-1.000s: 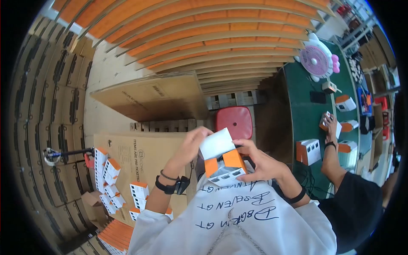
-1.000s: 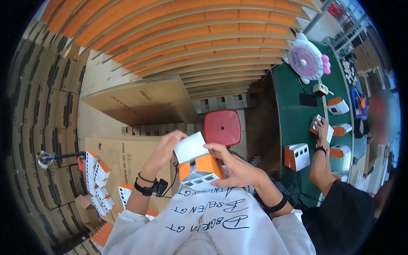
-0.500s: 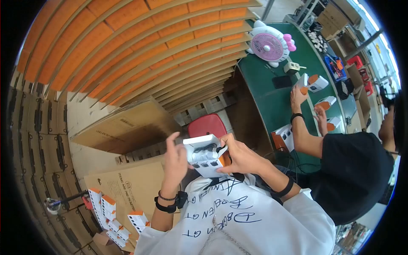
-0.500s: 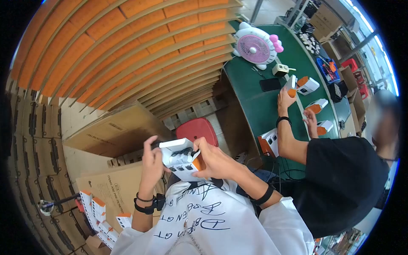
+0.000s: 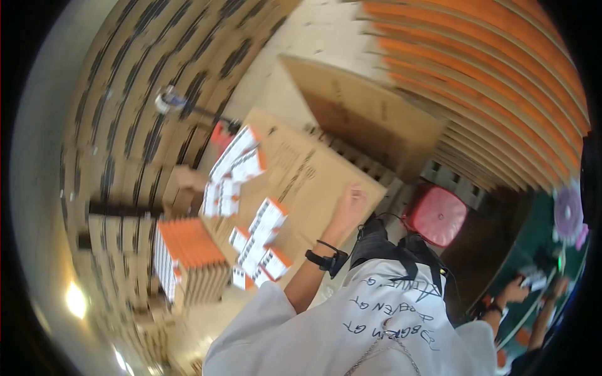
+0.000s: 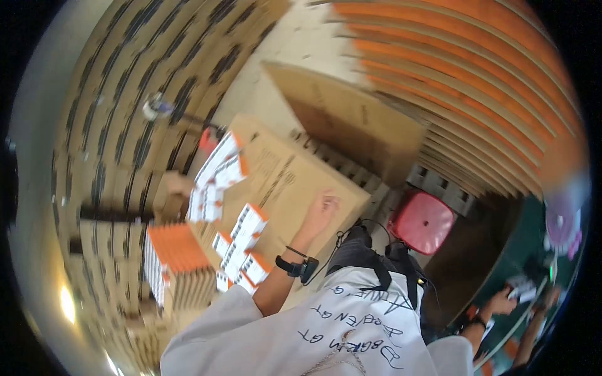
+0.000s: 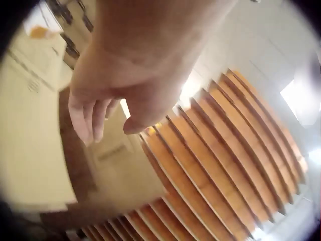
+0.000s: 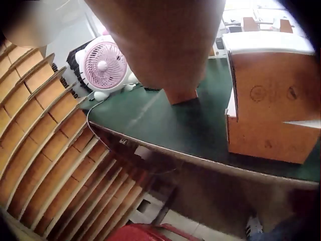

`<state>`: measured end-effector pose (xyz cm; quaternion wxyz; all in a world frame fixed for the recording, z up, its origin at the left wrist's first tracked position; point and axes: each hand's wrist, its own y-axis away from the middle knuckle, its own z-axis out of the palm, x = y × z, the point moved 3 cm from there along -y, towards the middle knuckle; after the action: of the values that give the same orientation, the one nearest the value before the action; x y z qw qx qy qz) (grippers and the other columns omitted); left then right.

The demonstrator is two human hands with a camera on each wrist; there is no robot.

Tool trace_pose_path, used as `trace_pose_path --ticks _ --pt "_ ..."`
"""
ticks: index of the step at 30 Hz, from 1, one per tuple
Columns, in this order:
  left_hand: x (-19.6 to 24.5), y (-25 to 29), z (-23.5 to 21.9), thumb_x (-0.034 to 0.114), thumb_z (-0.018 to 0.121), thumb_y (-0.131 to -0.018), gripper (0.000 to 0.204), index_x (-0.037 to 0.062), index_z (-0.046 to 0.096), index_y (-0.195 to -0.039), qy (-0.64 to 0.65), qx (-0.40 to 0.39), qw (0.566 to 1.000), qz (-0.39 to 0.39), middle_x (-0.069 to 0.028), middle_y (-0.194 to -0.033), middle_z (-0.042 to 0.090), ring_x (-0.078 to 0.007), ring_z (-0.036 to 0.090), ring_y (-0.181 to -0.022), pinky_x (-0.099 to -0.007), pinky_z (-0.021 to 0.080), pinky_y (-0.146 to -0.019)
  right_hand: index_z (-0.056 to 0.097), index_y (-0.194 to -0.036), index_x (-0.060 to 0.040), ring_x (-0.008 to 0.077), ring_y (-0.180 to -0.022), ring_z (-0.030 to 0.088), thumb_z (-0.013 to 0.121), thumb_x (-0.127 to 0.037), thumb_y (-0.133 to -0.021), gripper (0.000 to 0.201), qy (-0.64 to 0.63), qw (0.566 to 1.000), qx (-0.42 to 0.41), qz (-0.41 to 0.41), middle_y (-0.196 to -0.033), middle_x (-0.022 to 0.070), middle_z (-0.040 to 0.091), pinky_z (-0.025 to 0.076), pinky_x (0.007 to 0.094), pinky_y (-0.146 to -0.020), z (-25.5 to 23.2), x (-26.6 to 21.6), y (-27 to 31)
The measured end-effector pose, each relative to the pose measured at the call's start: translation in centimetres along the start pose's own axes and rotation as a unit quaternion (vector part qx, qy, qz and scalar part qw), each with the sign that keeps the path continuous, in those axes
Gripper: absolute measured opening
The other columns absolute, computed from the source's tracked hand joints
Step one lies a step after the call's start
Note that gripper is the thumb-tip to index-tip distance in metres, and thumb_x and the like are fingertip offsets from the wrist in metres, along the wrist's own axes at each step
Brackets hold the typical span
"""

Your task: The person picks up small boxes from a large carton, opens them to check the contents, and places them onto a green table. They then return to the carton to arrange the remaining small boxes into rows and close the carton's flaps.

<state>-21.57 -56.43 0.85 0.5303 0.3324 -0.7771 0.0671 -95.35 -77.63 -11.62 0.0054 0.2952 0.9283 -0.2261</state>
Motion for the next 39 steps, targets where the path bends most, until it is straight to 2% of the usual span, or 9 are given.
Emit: trace_pose_path --ticks 3,7,12,16,18,21,24,34,39 --pt "-7.6 3.7 -10.9 0.030 0.071 -0.092 0.066 -0.0015 0.040 -0.141 -0.123 0.224 0.962 -0.098 -0.0223 -0.129 0.058 -0.0306 0.059 -0.113 -0.0430 0.047 -0.098 0.057 -0.116 0.0013 0.0493 -0.112 0.057 0.085 -0.064 -0.066 0.087 0.014 0.997 0.028 0.073 -0.119 0.0269 0.060 0.054 0.0547 -0.086 4.4 2.8 -0.7" --pt "-17.2 8.5 -22.6 0.047 0.082 -0.075 0.106 -0.0040 0.027 -0.150 -0.290 0.330 0.863 -0.250 -0.0280 -0.148 0.040 -0.0409 0.038 -0.139 -0.0480 0.027 -0.118 0.059 -0.119 0.0000 0.0471 -0.109 0.057 0.083 -0.064 -0.068 0.086 0.129 0.969 0.049 0.206 -0.119 0.0225 0.060 0.052 0.0565 -0.088 0.9 -4.2 -0.6" --pt "-25.7 5.8 -30.5 0.054 0.093 -0.055 0.136 -0.0081 0.021 -0.151 -0.403 0.015 0.884 -0.236 -0.0309 -0.152 0.035 -0.0448 0.034 -0.142 -0.0447 0.030 -0.118 0.055 -0.124 0.0064 0.0450 -0.110 0.054 0.078 -0.033 -0.083 0.061 -0.098 0.964 -0.043 -0.245 -0.117 0.0279 0.059 0.043 0.0517 -0.099 -5.4 -19.3 1.7" --pt "-20.7 3.0 -28.1 0.049 0.093 -0.054 0.132 -0.0068 0.023 -0.150 -0.404 -0.074 0.881 -0.235 -0.0286 -0.143 0.043 -0.0441 0.038 -0.136 -0.0468 0.031 -0.116 0.051 -0.121 0.0013 0.0272 -0.111 0.054 0.072 -0.006 -0.084 0.044 -0.476 0.789 -0.299 -0.247 -0.116 0.0170 0.051 0.045 0.0402 -0.098 -14.0 -34.7 11.9" --pt "-14.8 2.5 -23.1 0.042 0.092 -0.054 0.125 -0.0047 0.026 -0.149 -0.487 0.027 0.872 -0.039 -0.0267 -0.136 0.046 -0.0425 0.041 -0.131 -0.0500 0.030 -0.114 0.051 -0.123 -0.0008 0.0253 -0.109 0.056 0.074 -0.010 -0.080 0.049 -0.389 0.755 -0.429 -0.307 -0.113 0.0123 0.054 0.047 0.0398 -0.095 -21.2 -41.0 18.5" --pt "-0.2 3.7 -13.9 0.035 0.090 -0.058 0.114 -0.0011 0.029 -0.147 -0.390 -0.031 0.911 0.127 -0.0234 -0.137 0.045 -0.0420 0.041 -0.129 -0.0528 0.027 -0.112 0.039 -0.140 -0.0030 0.0273 -0.109 0.058 0.092 -0.039 -0.067 0.097 -0.472 0.546 -0.443 -0.532 -0.123 0.0148 0.056 0.051 0.0375 -0.093 -25.5 -44.7 27.6" --pt "10.5 6.2 -6.2 0.037 0.090 -0.060 0.112 0.0006 0.031 -0.148 -0.336 -0.084 0.905 0.247 -0.0213 -0.137 0.045 -0.0416 0.041 -0.128 -0.0520 0.027 -0.112 0.021 -0.147 -0.0058 0.0233 -0.117 0.056 0.093 -0.024 -0.069 0.108 -0.453 0.358 -0.767 -0.281 -0.127 0.0180 0.054 0.050 0.0366 -0.096 -33.2 -45.1 28.9" --pt "21.3 5.0 3.3 0.029 0.060 -0.098 0.046 0.0026 0.056 -0.136 -0.081 -0.442 0.846 0.289 -0.0175 -0.126 0.061 -0.0338 0.063 -0.109 -0.0390 0.050 -0.094 0.013 -0.150 -0.0129 0.0254 -0.120 0.057 0.087 -0.011 -0.074 0.105 -0.456 0.356 -0.758 -0.302 -0.129 0.0195 0.056 0.050 0.0379 -0.100 -33.7 -34.2 17.4" --pt "23.1 3.9 6.1 0.027 0.043 -0.107 0.037 0.0021 0.057 -0.131 -0.051 -0.434 0.876 0.201 -0.0167 -0.106 0.068 -0.0300 0.067 -0.099 -0.0391 0.052 -0.091 0.008 -0.155 -0.0095 0.0346 -0.134 0.046 0.086 -0.015 -0.075 0.112 -0.513 0.387 -0.676 -0.362 -0.147 0.0256 0.039 0.041 0.0429 -0.111 -33.1 -30.5 16.8"
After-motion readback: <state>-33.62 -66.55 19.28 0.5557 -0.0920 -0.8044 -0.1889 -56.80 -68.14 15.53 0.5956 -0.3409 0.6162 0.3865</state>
